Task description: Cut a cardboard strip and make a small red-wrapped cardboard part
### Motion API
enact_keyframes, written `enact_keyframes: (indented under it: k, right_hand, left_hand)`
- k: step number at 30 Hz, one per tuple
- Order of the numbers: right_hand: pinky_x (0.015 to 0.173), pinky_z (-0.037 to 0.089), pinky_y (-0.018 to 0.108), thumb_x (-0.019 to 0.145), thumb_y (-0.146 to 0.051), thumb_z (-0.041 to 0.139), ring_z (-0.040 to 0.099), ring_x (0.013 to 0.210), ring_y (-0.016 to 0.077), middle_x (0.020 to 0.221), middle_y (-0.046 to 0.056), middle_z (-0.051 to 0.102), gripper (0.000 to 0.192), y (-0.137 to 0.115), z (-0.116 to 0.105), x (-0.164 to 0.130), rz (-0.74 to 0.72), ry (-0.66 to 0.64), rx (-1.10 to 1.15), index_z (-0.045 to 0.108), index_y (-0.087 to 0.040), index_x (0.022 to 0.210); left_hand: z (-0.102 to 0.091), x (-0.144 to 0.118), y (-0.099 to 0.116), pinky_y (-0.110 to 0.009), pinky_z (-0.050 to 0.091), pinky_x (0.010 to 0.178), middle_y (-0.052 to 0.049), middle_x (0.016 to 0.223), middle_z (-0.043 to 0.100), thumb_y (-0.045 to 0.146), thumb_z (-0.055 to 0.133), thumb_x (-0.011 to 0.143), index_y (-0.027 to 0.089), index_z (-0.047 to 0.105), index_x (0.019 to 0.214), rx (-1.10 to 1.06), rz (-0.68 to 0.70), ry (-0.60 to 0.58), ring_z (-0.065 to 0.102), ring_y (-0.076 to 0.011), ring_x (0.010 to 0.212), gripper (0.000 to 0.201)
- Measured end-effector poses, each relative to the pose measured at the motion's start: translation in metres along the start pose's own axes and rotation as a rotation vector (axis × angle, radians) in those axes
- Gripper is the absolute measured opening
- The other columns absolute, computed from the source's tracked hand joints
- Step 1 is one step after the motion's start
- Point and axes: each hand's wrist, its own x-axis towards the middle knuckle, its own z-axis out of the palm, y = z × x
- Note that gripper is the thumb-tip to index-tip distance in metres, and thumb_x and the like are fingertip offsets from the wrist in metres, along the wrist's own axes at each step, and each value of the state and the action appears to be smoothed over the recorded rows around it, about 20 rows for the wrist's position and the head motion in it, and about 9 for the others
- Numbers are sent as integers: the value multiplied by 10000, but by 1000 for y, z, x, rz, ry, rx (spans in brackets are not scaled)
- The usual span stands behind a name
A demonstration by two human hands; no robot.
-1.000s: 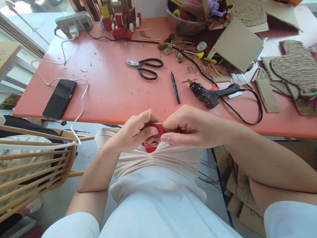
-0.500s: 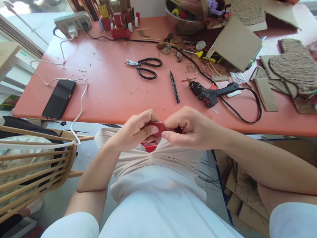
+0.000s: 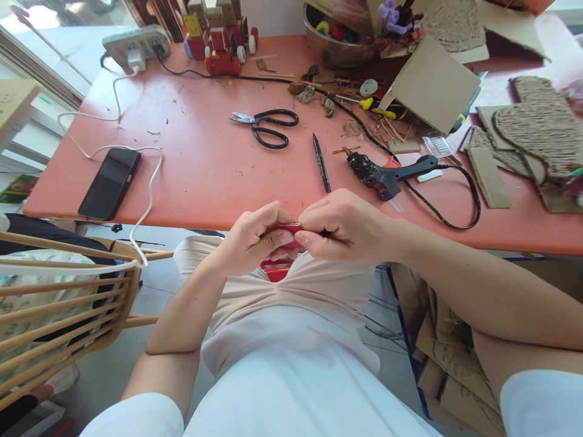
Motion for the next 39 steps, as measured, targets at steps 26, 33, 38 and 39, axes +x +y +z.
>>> enact_keyframes:
  k: [26,33,38,39]
  right_hand:
    - [543,295,229,1057,-202,459,371,530,78,573,-66,404,411,12,24,-1,-24,180,-69,299,-253,681]
    - [539,277,253,1095,-279,410,340,518,93,564,-74,370,404,13,19,2,-2,133,-52,287,-265,710]
    - [540,259,264,1059,-273,426,298,535,96,563,-74,284,424,14,16,7,-3,164,-90,171,-272,721]
    - [539,257,266,1047,-262,424,296,535,98,561,-71,281,417,15,18,7,-9,188,-121,160,-272,725]
  left_hand:
    - [-13,1,-6,-189,293,405,31,588,618,642,717,980,215,510,815,-111,-23,47,420,-54,413,502]
    - [-14,3,-2,-193,297,411,54,565,561,700,731,941,221,500,800,-69,-72,55,393,-50,429,551]
    - [-9,2,1,-197,290,413,42,589,591,748,724,916,227,490,806,-67,-129,11,386,-50,437,582]
    - [-9,2,0,-197,292,416,38,597,600,748,727,913,226,491,804,-62,-136,8,396,-51,442,582]
